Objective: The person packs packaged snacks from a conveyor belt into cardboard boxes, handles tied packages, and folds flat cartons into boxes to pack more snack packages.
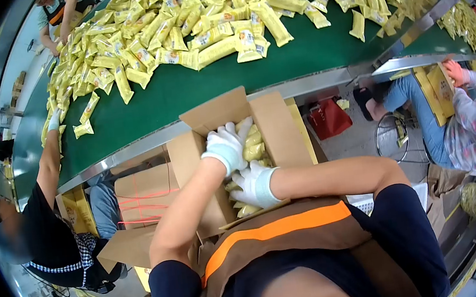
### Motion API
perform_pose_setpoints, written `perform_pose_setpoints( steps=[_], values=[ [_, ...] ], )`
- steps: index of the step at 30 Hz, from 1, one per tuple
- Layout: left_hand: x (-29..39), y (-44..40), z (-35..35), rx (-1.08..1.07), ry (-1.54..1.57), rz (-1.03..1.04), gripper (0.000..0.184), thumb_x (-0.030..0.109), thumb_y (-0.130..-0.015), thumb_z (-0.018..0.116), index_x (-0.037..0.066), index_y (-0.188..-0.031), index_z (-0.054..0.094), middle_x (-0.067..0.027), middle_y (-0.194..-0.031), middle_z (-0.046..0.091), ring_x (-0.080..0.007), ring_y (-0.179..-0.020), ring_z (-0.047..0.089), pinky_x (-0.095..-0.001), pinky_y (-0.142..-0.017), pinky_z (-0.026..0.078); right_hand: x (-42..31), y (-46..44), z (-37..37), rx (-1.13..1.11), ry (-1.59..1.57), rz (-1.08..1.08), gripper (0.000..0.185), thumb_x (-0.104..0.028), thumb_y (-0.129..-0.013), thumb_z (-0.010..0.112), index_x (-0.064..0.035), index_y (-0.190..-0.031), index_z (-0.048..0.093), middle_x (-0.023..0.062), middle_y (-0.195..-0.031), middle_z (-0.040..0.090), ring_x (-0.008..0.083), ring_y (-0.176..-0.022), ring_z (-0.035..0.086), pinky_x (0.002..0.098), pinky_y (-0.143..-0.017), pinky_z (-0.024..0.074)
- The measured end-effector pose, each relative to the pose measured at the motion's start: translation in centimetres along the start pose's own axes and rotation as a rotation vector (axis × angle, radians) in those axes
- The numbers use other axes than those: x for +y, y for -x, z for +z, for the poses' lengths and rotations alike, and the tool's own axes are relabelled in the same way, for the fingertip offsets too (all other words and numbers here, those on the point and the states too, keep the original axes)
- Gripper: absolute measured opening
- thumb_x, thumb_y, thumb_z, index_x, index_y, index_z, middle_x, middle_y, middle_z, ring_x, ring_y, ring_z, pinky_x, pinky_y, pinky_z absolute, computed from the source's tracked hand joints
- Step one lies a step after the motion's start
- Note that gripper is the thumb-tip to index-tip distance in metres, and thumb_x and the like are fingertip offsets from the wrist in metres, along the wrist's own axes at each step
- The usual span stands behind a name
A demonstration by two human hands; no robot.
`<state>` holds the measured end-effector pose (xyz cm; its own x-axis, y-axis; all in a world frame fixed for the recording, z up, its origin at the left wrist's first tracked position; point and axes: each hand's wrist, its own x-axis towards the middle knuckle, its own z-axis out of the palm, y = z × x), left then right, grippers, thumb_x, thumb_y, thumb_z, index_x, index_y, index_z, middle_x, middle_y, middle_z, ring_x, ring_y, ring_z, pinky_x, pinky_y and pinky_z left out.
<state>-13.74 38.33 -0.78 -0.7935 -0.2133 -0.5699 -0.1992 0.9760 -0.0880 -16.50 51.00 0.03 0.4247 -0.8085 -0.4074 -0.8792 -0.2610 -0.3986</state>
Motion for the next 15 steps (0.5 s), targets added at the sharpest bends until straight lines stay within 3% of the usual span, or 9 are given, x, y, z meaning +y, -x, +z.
perform_pose_setpoints(
  steps=[1, 2, 7, 8, 10, 12, 13, 14, 15],
  values=[
    [0.6, 0.0, 0.2, 0.033, -0.053, -0.018, 0.113, 0.045, -0.067, 0.078, 0.016, -0.156, 0.016, -0.0217, -0.123, 0.054, -0.0335, -0.105, 0.06, -0.0451, -0.084, 0.051, 0.2, 0.4, -1.4, -0.097, 0.002, -0.037, 0.038, -0.024, -0.089, 0.053, -0.014, -0.125, 0.062, 0.0216, -0.126, 0.059, 0.0367, -0.114, 0.059, 0.0498, -0.089, 0.0485],
    [1.5, -0.3, 1.4, 0.073, -0.154, -0.071, 0.092, 0.036, -0.082, 0.067, 0.017, -0.156, 0.016, -0.0185, -0.12, 0.054, -0.0318, -0.1, 0.059, -0.0476, -0.079, 0.051, 0.3, 0.6, -2.8, -0.189, 0.001, -0.077, 0.036, -0.025, -0.09, 0.053, -0.0141, -0.122, 0.064, 0.0209, -0.126, 0.06, 0.0354, -0.112, 0.061, 0.0494, -0.089, 0.0491],
    [2.8, 0.1, 1.9, 0.105, -0.287, -0.112, 0.07, 0.024, -0.092, 0.052, 0.02, -0.155, 0.023, -0.0158, -0.128, 0.05, -0.0299, -0.108, 0.053, -0.0478, -0.078, 0.046, 0.6, -1.2, -2.0, -0.357, -0.087, -0.006, 0.033, -0.02, -0.085, 0.059, -0.0106, -0.115, 0.068, 0.0153, -0.121, 0.066, 0.0325, -0.11, 0.064, 0.0418, -0.089, 0.0519],
    [3.1, 0.8, 2.4, 0.217, -0.368, -0.094, 0.064, 0.02, -0.092, 0.049, 0.019, -0.153, 0.029, -0.0166, -0.125, 0.052, -0.0301, -0.107, 0.053, -0.0459, -0.072, 0.048, 1.1, -2.4, 2.0, -0.017, -0.349, 0.116, 0.035, -0.024, -0.089, 0.055, -0.0105, -0.12, 0.066, 0.0166, -0.122, 0.065, 0.0348, -0.112, 0.062, 0.0415, -0.094, 0.0491],
    [2.8, 2.1, 2.4, 0.352, -0.188, 0.018, 0.06, 0.022, -0.091, 0.051, 0.019, -0.149, 0.038, -0.0174, -0.134, 0.049, -0.0346, -0.115, 0.053, -0.048, -0.073, 0.05, 1.3, -3.9, 4.8, 0.024, -0.395, 0.109, 0.038, -0.027, -0.092, 0.051, -0.0103, -0.124, 0.063, 0.0173, -0.125, 0.063, 0.0358, -0.115, 0.06, 0.0405, -0.098, 0.0461],
    [2.4, 2.1, 0.1, -0.043, 0.201, -0.009, 0.059, 0.024, -0.092, 0.051, 0.018, -0.15, 0.037, -0.0201, -0.132, 0.055, -0.0331, -0.104, 0.06, -0.0466, -0.075, 0.053, 1.6, -2.6, 2.3, -0.111, -0.454, 0.035, 0.038, -0.027, -0.093, 0.052, -0.0123, -0.126, 0.062, 0.0164, -0.127, 0.062, 0.0344, -0.115, 0.06, 0.0403, -0.098, 0.0458],
    [1.8, 1.6, -0.1, -0.07, 0.224, 0.053, 0.058, 0.023, -0.092, 0.052, 0.017, -0.148, 0.039, -0.0205, -0.127, 0.058, -0.0323, -0.1, 0.062, -0.0444, -0.076, 0.053, 1.9, -1.3, -0.8, -0.183, -0.477, -0.008, 0.037, -0.027, -0.093, 0.052, -0.0133, -0.126, 0.061, 0.0159, -0.128, 0.062, 0.0337, -0.115, 0.059, 0.0401, -0.098, 0.0456],
    [0.6, 1.2, -0.3, -0.094, 0.246, 0.108, 0.057, 0.022, -0.092, 0.053, 0.016, -0.147, 0.041, -0.0208, -0.121, 0.061, -0.0316, -0.095, 0.064, -0.0423, -0.077, 0.054, 3.5, 0.0, -4.3, -0.376, -0.56, -0.297, 0.039, -0.031, -0.092, 0.053, -0.0132, -0.126, 0.062, 0.0129, -0.125, 0.063, 0.0311, -0.118, 0.057, 0.0426, -0.1, 0.0425],
    [-0.7, 0.9, -0.4, -0.124, 0.27, 0.162, 0.055, 0.022, -0.092, 0.055, 0.015, -0.145, 0.043, -0.0211, -0.116, 0.064, -0.0309, -0.09, 0.065, -0.0401, -0.078, 0.054, 5.0, -0.2, -4.6, -0.142, -0.68, -0.508, 0.032, -0.027, -0.09, 0.056, -0.0112, -0.116, 0.066, 0.014, -0.115, 0.064, 0.0302, -0.109, 0.059, 0.0411, -0.097, 0.043]
  ],
)
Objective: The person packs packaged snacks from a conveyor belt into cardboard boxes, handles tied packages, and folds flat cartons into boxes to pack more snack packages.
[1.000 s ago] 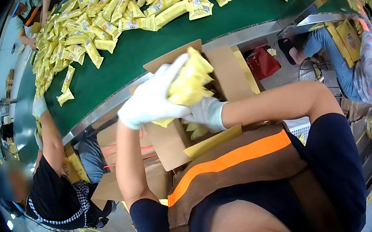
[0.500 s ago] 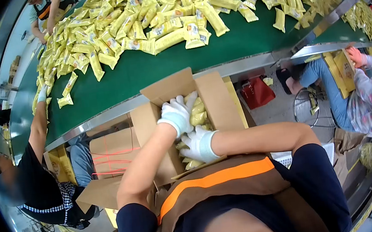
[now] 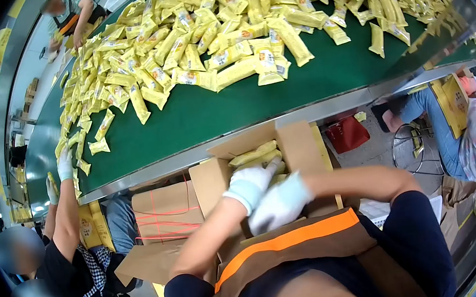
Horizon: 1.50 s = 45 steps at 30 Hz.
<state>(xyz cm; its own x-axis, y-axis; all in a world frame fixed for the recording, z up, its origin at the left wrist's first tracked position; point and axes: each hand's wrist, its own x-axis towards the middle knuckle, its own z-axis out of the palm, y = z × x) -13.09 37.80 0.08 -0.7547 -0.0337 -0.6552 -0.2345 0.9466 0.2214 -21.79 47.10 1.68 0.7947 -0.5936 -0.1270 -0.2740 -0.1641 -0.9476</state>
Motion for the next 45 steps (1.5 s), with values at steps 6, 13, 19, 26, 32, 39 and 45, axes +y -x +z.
perform_pose_setpoints(
  steps=[6, 13, 19, 26, 32, 39, 45],
  values=[
    [-6.6, 3.7, -11.3, 0.208, 1.007, 0.565, 0.05, 0.015, -0.09, 0.062, 0.005, -0.138, 0.051, -0.0137, -0.106, 0.068, -0.0193, -0.093, 0.064, -0.0324, -0.087, 0.05, 3.5, 11.0, -20.0, 1.268, 0.382, 0.33, 0.042, -0.034, -0.092, 0.06, -0.0045, -0.122, 0.062, 0.0117, -0.116, 0.066, 0.0218, -0.106, 0.063, 0.0331, -0.096, 0.048],
    [-18.4, -9.9, -8.8, 0.903, -0.467, -0.241, 0.048, 0.008, -0.084, 0.055, 0.013, -0.132, 0.052, -0.0065, -0.121, 0.061, -0.0261, -0.12, 0.053, -0.0551, -0.105, 0.034, 11.4, 3.4, -23.0, 1.027, 0.814, 0.813, 0.104, -0.072, -0.065, 0.068, -0.0116, -0.145, 0.04, 0.0133, -0.147, 0.042, 0.0317, -0.13, 0.045, 0.0442, -0.106, 0.0395],
    [-19.8, -1.8, -3.8, 0.954, -0.236, -0.235, 0.047, 0.012, -0.077, 0.065, 0.012, -0.124, 0.059, -0.0081, -0.102, 0.062, -0.0278, -0.101, 0.057, -0.0427, -0.099, 0.04, 9.5, 7.6, -18.6, 0.94, 1.251, 0.412, 0.093, -0.045, -0.066, 0.081, -0.0131, -0.144, 0.041, 0.0127, -0.144, 0.045, 0.0331, -0.132, 0.042, 0.0454, -0.105, 0.0351],
    [-11.4, -1.5, -8.1, 0.74, 0.306, 0.291, 0.054, 0.012, -0.08, 0.07, 0.001, -0.13, 0.054, -0.0202, -0.118, 0.062, -0.036, -0.104, 0.062, -0.0362, -0.093, 0.049, 11.1, 10.8, -9.0, 1.406, 0.819, 0.751, 0.059, -0.029, -0.075, 0.075, -0.005, -0.124, 0.053, 0.0144, -0.13, 0.054, 0.0315, -0.118, 0.053, 0.0412, -0.097, 0.0434],
    [-10.2, -7.8, -9.2, 0.707, -0.105, 0.389, 0.049, 0.02, -0.074, 0.075, 0.007, -0.119, 0.06, -0.013, -0.101, 0.06, -0.0334, -0.096, 0.059, -0.041, -0.081, 0.05, 8.4, 14.7, -7.7, 1.661, 0.458, 0.792, 0.066, -0.023, -0.08, 0.071, -0.0024, -0.136, 0.044, 0.0237, -0.112, 0.065, 0.0367, -0.104, 0.064, 0.0388, -0.09, 0.0502],
    [-9.6, -10.5, -10.6, 0.812, -0.168, 0.603, 0.046, 0.02, -0.074, 0.075, 0.008, -0.116, 0.06, -0.0129, -0.105, 0.06, -0.0335, -0.097, 0.058, -0.042, -0.086, 0.048, 8.3, 11.3, -11.9, 1.387, 0.483, 0.964, 0.048, -0.049, -0.094, 0.045, -0.0092, -0.109, 0.066, 0.0201, -0.093, 0.068, 0.0363, -0.086, 0.067, 0.0439, -0.077, 0.0527],
    [-10.8, -7.3, -9.6, 0.666, -0.14, 0.361, 0.05, 0.024, -0.073, 0.075, 0.009, -0.117, 0.059, -0.0122, -0.093, 0.061, -0.0337, -0.088, 0.061, -0.0418, -0.079, 0.05, 9.2, 10.2, -11.3, 1.214, 0.834, 0.973, 0.044, -0.051, -0.092, 0.049, -0.0106, -0.088, 0.067, 0.0122, -0.093, 0.062, 0.0314, -0.091, 0.061, 0.0438, -0.074, 0.0508]
  ],
)
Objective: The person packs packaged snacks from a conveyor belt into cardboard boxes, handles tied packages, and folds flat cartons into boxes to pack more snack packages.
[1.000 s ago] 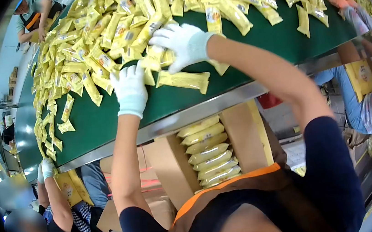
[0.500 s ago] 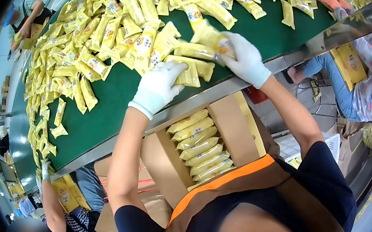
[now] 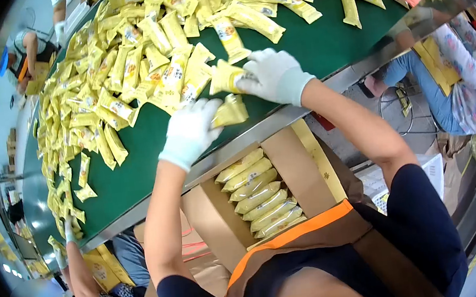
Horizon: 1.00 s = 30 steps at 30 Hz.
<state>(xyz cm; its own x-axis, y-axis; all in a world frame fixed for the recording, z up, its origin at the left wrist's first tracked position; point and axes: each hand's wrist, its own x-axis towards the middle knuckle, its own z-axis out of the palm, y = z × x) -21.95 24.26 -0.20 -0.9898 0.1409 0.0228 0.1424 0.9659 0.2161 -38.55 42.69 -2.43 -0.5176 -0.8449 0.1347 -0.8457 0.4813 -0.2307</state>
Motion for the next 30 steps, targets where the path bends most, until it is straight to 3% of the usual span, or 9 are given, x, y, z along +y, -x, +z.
perform_pose_setpoints(
  steps=[5, 9, 12, 16, 22, 24, 25, 28, 30],
  values=[
    [-1.8, 6.9, -0.4, 0.02, -0.095, -0.318, 0.05, 0.029, -0.079, 0.073, 0.008, -0.12, 0.056, -0.0127, -0.101, 0.065, -0.0328, -0.091, 0.064, -0.0417, -0.078, 0.052, -2.1, 2.5, -0.2, -0.053, 0.041, -0.247, 0.047, -0.043, -0.081, 0.068, -0.01, -0.111, 0.052, 0.0084, -0.09, 0.058, 0.0276, -0.086, 0.06, 0.0416, -0.072, 0.0477],
    [-1.4, 7.4, 1.3, 0.116, -0.131, -0.44, 0.059, 0.033, -0.08, 0.073, 0.01, -0.13, 0.051, -0.0111, -0.103, 0.063, -0.0322, -0.093, 0.062, -0.0426, -0.078, 0.052, 1.6, 4.2, -2.1, 0.009, 0.096, -0.032, 0.059, -0.042, -0.079, 0.071, -0.0074, -0.122, 0.052, 0.0101, -0.094, 0.057, 0.028, -0.093, 0.058, 0.0409, -0.076, 0.0473],
    [-0.6, 6.6, 0.9, 0.01, -0.11, -0.538, 0.063, 0.04, -0.086, 0.066, 0.009, -0.137, 0.045, -0.014, -0.112, 0.062, -0.0339, -0.1, 0.06, -0.0439, -0.083, 0.051, 4.4, 1.8, -4.9, -0.399, -0.361, 0.25, 0.054, -0.045, -0.08, 0.069, -0.002, -0.111, 0.059, 0.015, -0.106, 0.063, 0.0306, -0.102, 0.06, 0.0381, -0.087, 0.048],
    [-1.5, 7.2, 0.1, -0.037, 0.098, -0.511, 0.06, 0.039, -0.095, 0.053, 0.005, -0.143, 0.041, -0.018, -0.12, 0.058, -0.0359, -0.107, 0.057, -0.0419, -0.092, 0.047, 9.2, -5.0, -3.7, 0.07, -1.057, 0.283, 0.068, -0.058, -0.08, 0.064, -0.0008, -0.118, 0.06, 0.0179, -0.107, 0.065, 0.0253, -0.099, 0.062, 0.0318, -0.086, 0.0474],
    [-2.1, 7.0, -1.8, -0.163, 0.445, -0.45, 0.053, 0.025, -0.093, 0.059, 0.0, -0.138, 0.048, -0.019, -0.115, 0.056, -0.0339, -0.104, 0.057, -0.0341, -0.094, 0.044, 6.0, -5.8, -0.7, -0.001, -0.214, 0.154, 0.074, -0.062, -0.076, 0.063, -0.0072, -0.125, 0.057, 0.0204, -0.127, 0.055, 0.0344, -0.112, 0.058, 0.0397, -0.096, 0.0459],
    [-1.8, 7.7, -0.7, -0.102, 0.358, -0.477, 0.056, 0.027, -0.09, 0.067, 0.011, -0.14, 0.05, -0.0173, -0.116, 0.057, -0.0327, -0.102, 0.059, -0.0353, -0.091, 0.047, 4.1, -3.6, -3.5, -0.076, -0.044, 0.096, 0.063, -0.054, -0.075, 0.067, -0.0106, -0.119, 0.059, 0.0167, -0.122, 0.056, 0.0324, -0.105, 0.059, 0.0414, -0.093, 0.0456],
    [-1.2, 7.9, -0.6, -0.088, 0.234, -0.434, 0.06, 0.032, -0.088, 0.068, 0.014, -0.142, 0.049, -0.0165, -0.117, 0.058, -0.0336, -0.103, 0.059, -0.0368, -0.091, 0.048, 4.2, -1.9, -3.6, 0.079, 0.084, -0.027, 0.057, -0.045, -0.071, 0.071, -0.0127, -0.116, 0.059, 0.0123, -0.118, 0.057, 0.0282, -0.099, 0.061, 0.0414, -0.09, 0.044],
    [0.5, 7.9, -0.7, -0.14, 0.049, -0.452, 0.072, 0.043, -0.081, 0.072, 0.021, -0.145, 0.046, -0.0145, -0.118, 0.06, -0.0353, -0.105, 0.06, -0.0415, -0.092, 0.048, 6.7, 1.7, -2.3, 0.167, 0.146, -0.243, 0.055, -0.038, -0.069, 0.075, -0.0144, -0.116, 0.059, 0.0101, -0.107, 0.059, 0.0249, -0.095, 0.062, 0.0416, -0.088, 0.0429],
    [1.1, 7.2, -1.6, -0.209, 0.02, -0.511, 0.075, 0.043, -0.078, 0.074, 0.018, -0.143, 0.047, -0.0153, -0.116, 0.06, -0.0352, -0.105, 0.06, -0.042, -0.093, 0.048, 7.8, 2.3, -3.6, 0.017, 0.029, -0.097, 0.067, -0.045, -0.069, 0.074, -0.0098, -0.123, 0.055, 0.0141, -0.11, 0.061, 0.0284, -0.099, 0.062, 0.0416, -0.09, 0.0458]
  ],
)
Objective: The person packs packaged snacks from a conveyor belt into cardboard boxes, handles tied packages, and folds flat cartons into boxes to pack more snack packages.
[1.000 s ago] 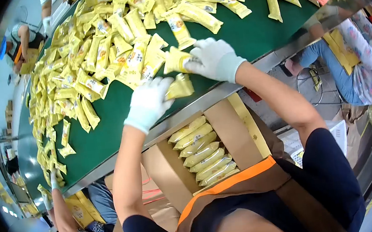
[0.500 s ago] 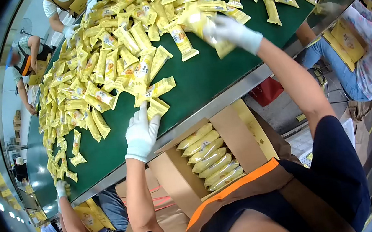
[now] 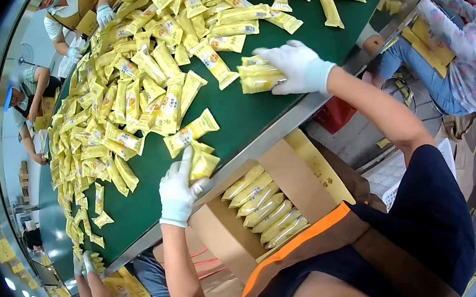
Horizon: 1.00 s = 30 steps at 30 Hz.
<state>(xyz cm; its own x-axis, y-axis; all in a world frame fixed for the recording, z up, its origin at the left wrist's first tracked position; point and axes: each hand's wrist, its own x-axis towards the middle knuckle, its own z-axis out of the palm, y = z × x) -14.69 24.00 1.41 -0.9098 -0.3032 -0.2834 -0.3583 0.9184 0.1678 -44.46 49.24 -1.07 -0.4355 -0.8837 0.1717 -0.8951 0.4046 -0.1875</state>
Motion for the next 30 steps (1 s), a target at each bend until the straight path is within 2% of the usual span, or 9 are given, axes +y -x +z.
perform_pose_setpoints(
  steps=[2, 6, 11, 15, 18, 22, 25, 28, 30],
  values=[
    [-0.2, -0.3, 0.1, 0.068, 0.085, 0.094, 0.078, 0.041, -0.073, 0.078, 0.015, -0.14, 0.049, -0.0159, -0.114, 0.06, -0.0353, -0.105, 0.059, -0.043, -0.092, 0.048, 0.2, -0.4, -2.1, -0.235, -0.086, 0.252, 0.074, -0.048, -0.07, 0.073, -0.0062, -0.126, 0.052, 0.0177, -0.112, 0.061, 0.0312, -0.102, 0.061, 0.0412, -0.091, 0.0475],
    [-0.6, -4.1, -2.5, 0.17, 0.213, 0.236, 0.079, 0.036, -0.063, 0.082, 0.008, -0.132, 0.055, -0.0162, -0.112, 0.058, -0.0346, -0.107, 0.056, -0.042, -0.092, 0.047, 0.7, -2.2, -2.4, -0.435, -0.085, 0.312, 0.074, -0.056, -0.069, 0.071, -0.0027, -0.118, 0.057, 0.0219, -0.107, 0.065, 0.0351, -0.102, 0.063, 0.0388, -0.09, 0.0499],
    [-1.4, -8.9, -1.2, 0.087, 0.264, 0.28, 0.082, 0.049, -0.066, 0.078, 0.009, -0.135, 0.055, -0.0138, -0.11, 0.059, -0.0332, -0.107, 0.056, -0.0376, -0.093, 0.046, 0.8, -6.5, -1.1, -0.138, -1.198, 0.366, 0.063, -0.05, -0.088, 0.064, 0.0008, -0.124, 0.054, 0.002, -0.105, 0.06, 0.0113, -0.097, 0.057, 0.0301, -0.089, 0.046],
    [0.3, -6.6, -1.6, 0.111, 0.108, 0.258, 0.081, 0.05, -0.066, 0.077, 0.015, -0.135, 0.055, -0.0117, -0.104, 0.058, -0.032, -0.102, 0.055, -0.0394, -0.099, 0.039, -3.5, -11.4, 3.6, 0.013, -1.553, 0.389, 0.085, -0.056, -0.082, 0.069, 0.0013, -0.141, 0.045, 0.0141, -0.14, 0.05, 0.0208, -0.129, 0.048, 0.0305, -0.108, 0.0335],
    [1.0, -5.2, -0.5, 0.21, -0.038, 0.278, 0.082, 0.041, -0.066, 0.081, 0.014, -0.138, 0.054, -0.012, -0.102, 0.055, -0.0323, -0.1, 0.052, -0.0385, -0.091, 0.044, -8.4, -13.1, 4.5, 0.036, -0.798, 0.716, 0.119, -0.072, -0.063, 0.072, 0.0082, -0.143, 0.036, 0.0248, -0.149, 0.037, 0.0325, -0.135, 0.044, 0.0363, -0.11, 0.0352],
    [1.1, -5.0, 0.5, 0.285, -0.014, 0.242, 0.079, 0.044, -0.069, 0.079, 0.021, -0.14, 0.052, -0.0125, -0.109, 0.055, -0.0325, -0.103, 0.053, -0.0395, -0.091, 0.045, -8.8, -12.7, 2.7, -0.199, -0.722, 0.54, 0.12, -0.074, -0.061, 0.07, 0.0079, -0.143, 0.036, 0.0267, -0.147, 0.039, 0.0342, -0.135, 0.044, 0.038, -0.108, 0.0372],
    [1.0, -5.1, 0.5, 0.286, -0.199, 0.217, 0.077, 0.052, -0.074, 0.073, 0.024, -0.141, 0.051, -0.0135, -0.118, 0.056, -0.0332, -0.105, 0.054, -0.0411, -0.093, 0.044, -7.7, -9.5, 0.3, -0.072, -0.394, 0.397, 0.108, -0.073, -0.065, 0.066, 0.0014, -0.14, 0.045, 0.0235, -0.139, 0.05, 0.0352, -0.127, 0.051, 0.0386, -0.107, 0.0386],
    [0.6, -5.3, 0.6, 0.251, -0.184, 0.229, 0.079, 0.057, -0.076, 0.069, 0.027, -0.145, 0.046, -0.0144, -0.126, 0.055, -0.034, -0.108, 0.055, -0.0432, -0.096, 0.042, -4.6, -3.0, -1.5, 0.008, 0.083, 0.075, 0.074, -0.051, -0.063, 0.071, -0.0084, -0.122, 0.058, 0.016, -0.122, 0.056, 0.0328, -0.112, 0.056, 0.0425, -0.095, 0.0436],
    [0.7, -5.2, 1.3, 0.307, -0.136, 0.207, 0.092, 0.059, -0.07, 0.073, 0.021, -0.147, 0.041, -0.0148, -0.125, 0.055, -0.0341, -0.11, 0.055, -0.0441, -0.1, 0.04, -3.2, -0.1, -1.1, -0.19, 0.096, 0.147, 0.076, -0.047, -0.061, 0.073, -0.0111, -0.125, 0.057, 0.0156, -0.126, 0.053, 0.0336, -0.115, 0.054, 0.045, -0.1, 0.0391]
  ],
)
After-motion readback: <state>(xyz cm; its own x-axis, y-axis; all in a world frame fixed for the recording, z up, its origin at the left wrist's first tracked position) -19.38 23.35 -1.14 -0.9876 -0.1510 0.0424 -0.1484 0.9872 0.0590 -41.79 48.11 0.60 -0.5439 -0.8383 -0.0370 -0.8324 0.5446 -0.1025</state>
